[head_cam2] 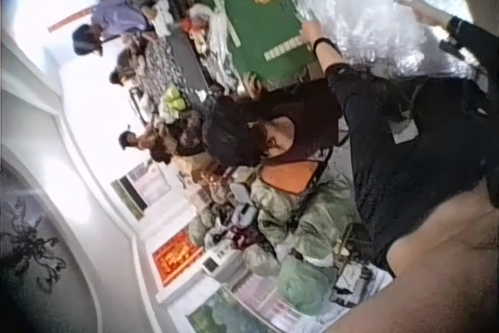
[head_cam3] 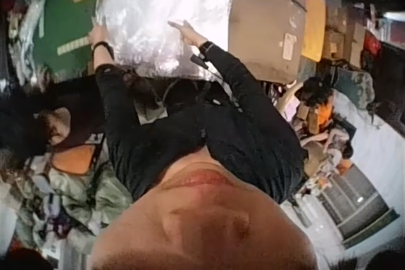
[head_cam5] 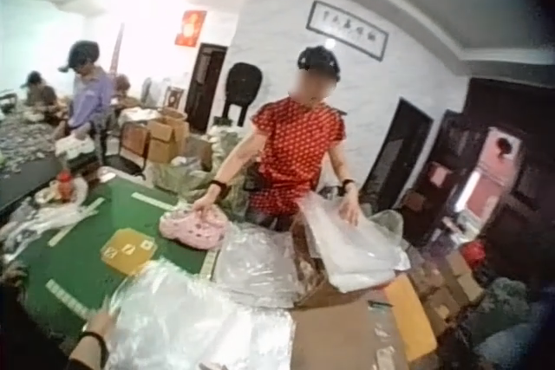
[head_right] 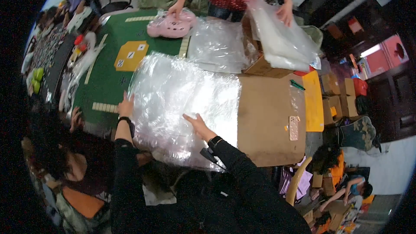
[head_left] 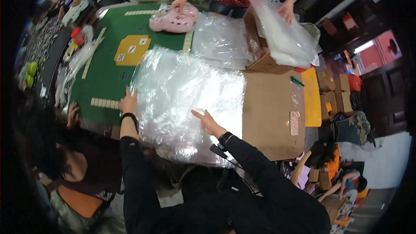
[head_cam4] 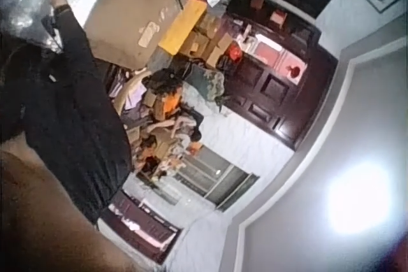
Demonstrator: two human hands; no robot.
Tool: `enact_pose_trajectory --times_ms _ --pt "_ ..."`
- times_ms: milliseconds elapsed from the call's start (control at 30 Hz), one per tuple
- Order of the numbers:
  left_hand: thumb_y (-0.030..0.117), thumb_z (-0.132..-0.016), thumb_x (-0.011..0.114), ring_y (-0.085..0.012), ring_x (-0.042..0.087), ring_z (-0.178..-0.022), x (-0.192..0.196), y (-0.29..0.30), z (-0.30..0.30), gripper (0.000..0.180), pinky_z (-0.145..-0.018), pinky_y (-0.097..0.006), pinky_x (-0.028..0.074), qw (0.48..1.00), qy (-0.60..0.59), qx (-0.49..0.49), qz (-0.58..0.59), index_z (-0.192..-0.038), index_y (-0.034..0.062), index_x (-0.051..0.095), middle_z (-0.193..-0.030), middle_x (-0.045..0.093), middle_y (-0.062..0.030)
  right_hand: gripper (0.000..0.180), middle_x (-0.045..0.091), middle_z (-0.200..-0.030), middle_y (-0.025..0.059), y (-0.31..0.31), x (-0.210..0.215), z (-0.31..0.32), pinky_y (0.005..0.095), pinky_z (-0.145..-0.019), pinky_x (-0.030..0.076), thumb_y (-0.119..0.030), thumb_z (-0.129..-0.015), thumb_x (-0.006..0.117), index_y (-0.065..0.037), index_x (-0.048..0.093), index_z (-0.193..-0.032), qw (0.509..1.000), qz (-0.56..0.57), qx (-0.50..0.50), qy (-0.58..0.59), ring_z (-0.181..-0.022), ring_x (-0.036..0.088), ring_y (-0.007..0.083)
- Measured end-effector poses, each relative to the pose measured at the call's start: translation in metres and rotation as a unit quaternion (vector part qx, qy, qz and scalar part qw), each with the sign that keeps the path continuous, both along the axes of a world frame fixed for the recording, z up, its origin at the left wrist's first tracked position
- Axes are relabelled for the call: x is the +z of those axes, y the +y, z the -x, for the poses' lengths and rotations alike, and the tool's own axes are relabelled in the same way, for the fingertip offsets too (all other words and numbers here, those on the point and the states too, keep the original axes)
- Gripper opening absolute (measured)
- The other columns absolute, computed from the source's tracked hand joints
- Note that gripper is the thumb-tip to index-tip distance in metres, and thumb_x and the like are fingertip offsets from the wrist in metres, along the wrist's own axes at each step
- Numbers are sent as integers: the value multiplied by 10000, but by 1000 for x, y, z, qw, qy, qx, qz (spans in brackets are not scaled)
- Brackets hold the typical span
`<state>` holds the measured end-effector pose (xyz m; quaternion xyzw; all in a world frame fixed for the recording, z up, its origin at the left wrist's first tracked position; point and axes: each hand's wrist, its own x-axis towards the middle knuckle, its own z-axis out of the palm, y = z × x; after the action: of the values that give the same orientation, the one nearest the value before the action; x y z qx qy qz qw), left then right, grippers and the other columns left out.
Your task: The recorder is packing various pairs of footwear (clogs and slides) into individual plastic bags at a communal packing table.
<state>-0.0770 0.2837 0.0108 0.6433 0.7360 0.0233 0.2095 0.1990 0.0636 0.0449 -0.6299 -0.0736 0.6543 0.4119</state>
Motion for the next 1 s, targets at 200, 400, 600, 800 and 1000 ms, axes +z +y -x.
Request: enact_pose_trajectory --times_ms 200,400,600,800,1000 --pt "412 -831 518 -378 441 -1072 -28 -5 -4 357 -972 -552 257 971 43 -142 -189 -927 90 640 -1134 518 -168 1045 172 -1430 193 17 3 15 484 -1059 149 -387 -734 719 -17 -6 -1389 1000 -25 -1 7 -1336 127 292" --pt "198 -814 593 -346 456 -1134 -23 -21 -23 441 -944 -397 349 940 -326 -82 -50 -1184 12 440 -1190 500 -204 759 471 -1216 152 30 -48 11 345 -861 446 -133 -730 695 4 235 -1318 974 -161 33 -158 -1098 479 260" --pt "1 -805 554 -218 450 -1158 -5 -22 -9 470 -962 -310 360 871 -487 -72 11 -1242 -47 389 -1243 472 -135 625 553 -979 111 47 11 12 303 -712 475 31 -710 594 11 324 -1274 970 -206 8 -125 -849 546 182" --pt "-37 -811 515 -235 317 -1258 112 -85 -70 576 -1035 -335 263 774 -614 -151 -36 -1329 -31 263 -1350 324 -157 593 545 -1067 125 -25 102 -58 305 -760 507 9 -777 584 42 307 -1299 978 -206 -32 -18 -902 568 178" --pt "342 -948 372 -267 161 -1333 97 -199 -82 610 -1078 -380 155 742 -663 12 -101 -1407 50 95 -1453 126 -135 400 563 -1088 148 -128 104 -88 316 -809 496 -76 -806 551 69 467 -1170 986 -123 -69 83 -971 579 236"
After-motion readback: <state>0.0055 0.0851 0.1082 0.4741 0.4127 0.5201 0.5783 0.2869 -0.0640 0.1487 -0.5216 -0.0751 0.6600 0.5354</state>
